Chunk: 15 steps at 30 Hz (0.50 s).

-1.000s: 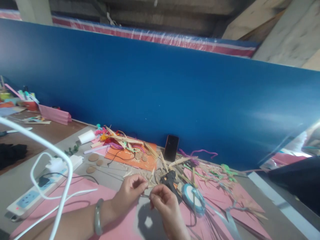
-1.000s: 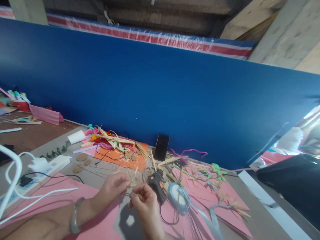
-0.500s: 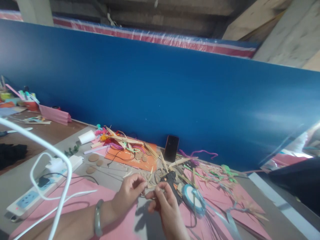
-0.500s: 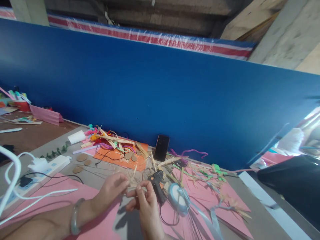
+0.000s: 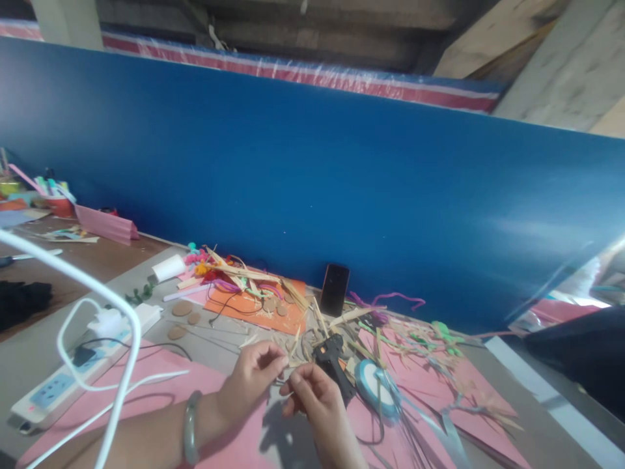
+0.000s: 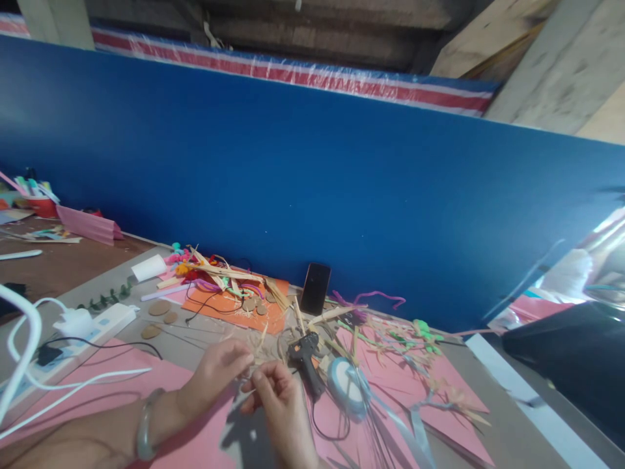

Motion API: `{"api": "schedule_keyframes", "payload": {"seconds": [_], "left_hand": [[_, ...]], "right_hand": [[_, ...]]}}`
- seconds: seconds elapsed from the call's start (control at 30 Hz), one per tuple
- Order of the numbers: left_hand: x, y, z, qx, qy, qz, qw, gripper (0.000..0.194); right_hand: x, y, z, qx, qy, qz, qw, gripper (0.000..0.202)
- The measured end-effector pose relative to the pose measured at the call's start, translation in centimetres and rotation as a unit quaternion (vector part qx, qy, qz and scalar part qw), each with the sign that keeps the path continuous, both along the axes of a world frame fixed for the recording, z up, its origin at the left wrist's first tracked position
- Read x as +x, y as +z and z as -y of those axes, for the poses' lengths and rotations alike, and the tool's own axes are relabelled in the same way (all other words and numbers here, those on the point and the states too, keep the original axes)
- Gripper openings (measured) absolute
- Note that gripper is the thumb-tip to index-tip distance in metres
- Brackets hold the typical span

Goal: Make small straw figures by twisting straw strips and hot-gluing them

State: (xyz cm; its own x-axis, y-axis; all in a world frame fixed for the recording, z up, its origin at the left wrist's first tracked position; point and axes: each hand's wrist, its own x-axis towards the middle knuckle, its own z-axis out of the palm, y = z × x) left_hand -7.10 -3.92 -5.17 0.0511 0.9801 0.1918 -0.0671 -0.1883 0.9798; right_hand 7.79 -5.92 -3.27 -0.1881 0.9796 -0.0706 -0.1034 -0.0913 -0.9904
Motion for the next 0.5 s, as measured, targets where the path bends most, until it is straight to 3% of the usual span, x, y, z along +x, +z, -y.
{"api": "schedule_keyframes", "payload": {"seconds": [0.5], "left_hand": [[0.2, 0.35, 0.36, 0.001, -0.019, 0.013, 1.0, 0.019]], "right_hand": [[-0.09, -0.1, 0.47, 0.005, 0.047, 0.017, 0.999, 0.039]]}}
